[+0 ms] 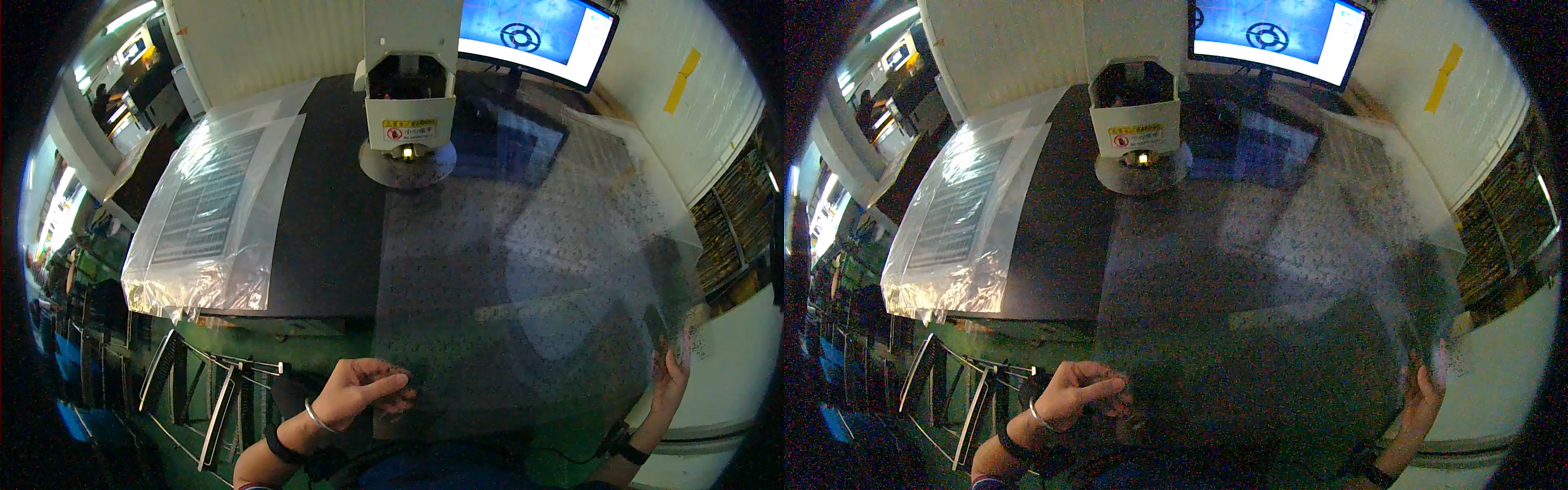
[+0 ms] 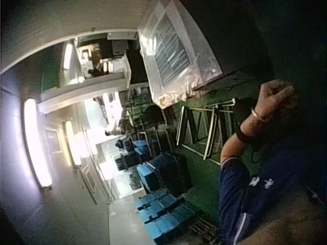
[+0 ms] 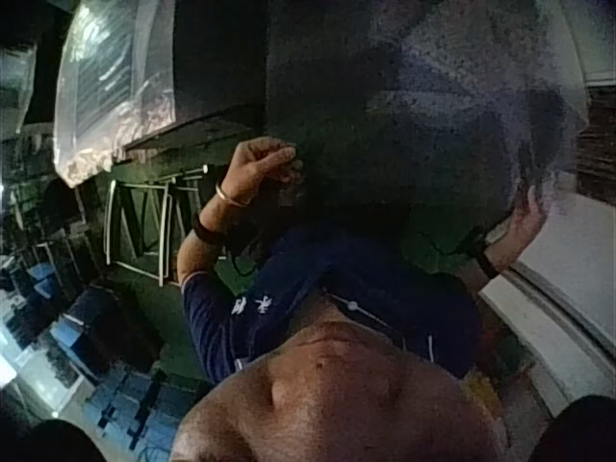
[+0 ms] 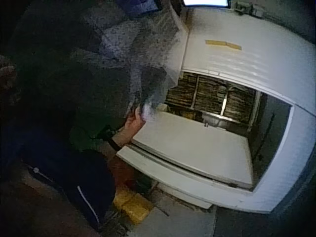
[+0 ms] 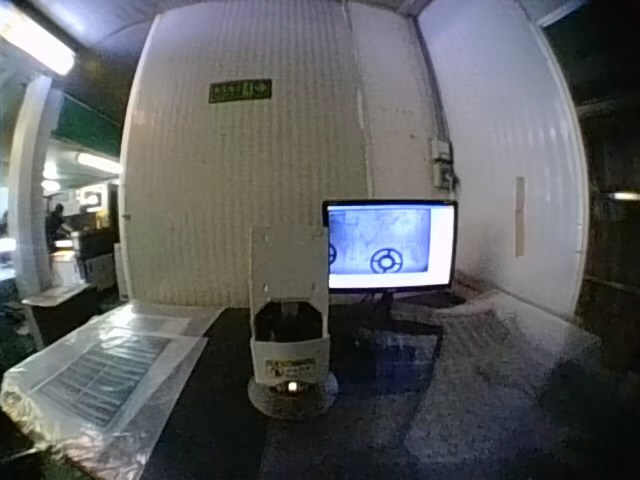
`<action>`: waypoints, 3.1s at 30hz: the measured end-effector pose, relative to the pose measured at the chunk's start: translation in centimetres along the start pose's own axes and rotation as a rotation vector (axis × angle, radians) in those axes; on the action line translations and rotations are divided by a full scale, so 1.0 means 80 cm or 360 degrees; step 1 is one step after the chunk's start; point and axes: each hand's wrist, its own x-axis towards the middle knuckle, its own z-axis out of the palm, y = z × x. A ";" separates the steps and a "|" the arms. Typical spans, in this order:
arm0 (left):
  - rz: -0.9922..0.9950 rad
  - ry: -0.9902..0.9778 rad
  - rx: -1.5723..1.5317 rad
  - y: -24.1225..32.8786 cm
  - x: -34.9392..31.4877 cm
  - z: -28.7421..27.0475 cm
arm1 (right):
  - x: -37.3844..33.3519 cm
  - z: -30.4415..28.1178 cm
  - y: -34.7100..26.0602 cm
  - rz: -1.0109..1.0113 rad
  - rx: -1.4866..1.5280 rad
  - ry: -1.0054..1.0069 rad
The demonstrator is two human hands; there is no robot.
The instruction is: Inspecting and organizing transparent printed circuit sheets using a magnification device and backlight.
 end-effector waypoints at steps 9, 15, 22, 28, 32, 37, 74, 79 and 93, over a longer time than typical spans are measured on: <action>0.0033 -0.0018 0.0001 0.001 -0.002 -0.002 | 0.002 -0.007 -0.002 0.0105 -0.0133 -0.0014; 0.0026 -0.0034 0.0010 0.000 0.000 -0.002 | 0.000 -0.006 -0.001 0.0054 -0.0119 0.0003; 0.0011 -0.0001 -0.0035 0.003 -0.003 -0.001 | -0.002 0.010 -0.007 0.0055 -0.0149 -0.0012; 0.0011 -0.0021 0.0017 0.004 -0.002 -0.001 | 0.000 0.001 -0.003 0.0059 -0.0079 -0.0045; 0.0032 -0.0025 -0.0028 0.000 -0.001 -0.001 | 0.003 0.001 -0.001 0.0027 -0.0021 -0.0115; 0.0025 0.0028 0.0145 0.003 -0.003 -0.001 | -0.001 -0.003 -0.008 0.0097 -0.0169 -0.0242; 0.1414 0.0582 0.0287 0.025 -0.121 0.010 | 0.038 -0.028 0.098 -0.0306 0.0401 -0.0205; 0.1441 0.0537 0.0216 0.025 -0.127 0.013 | 0.042 -0.029 0.100 -0.0314 0.0585 -0.0296; 0.1489 0.0549 0.0187 0.020 -0.137 0.005 | 0.060 -0.031 0.119 -0.0260 0.1356 -0.0928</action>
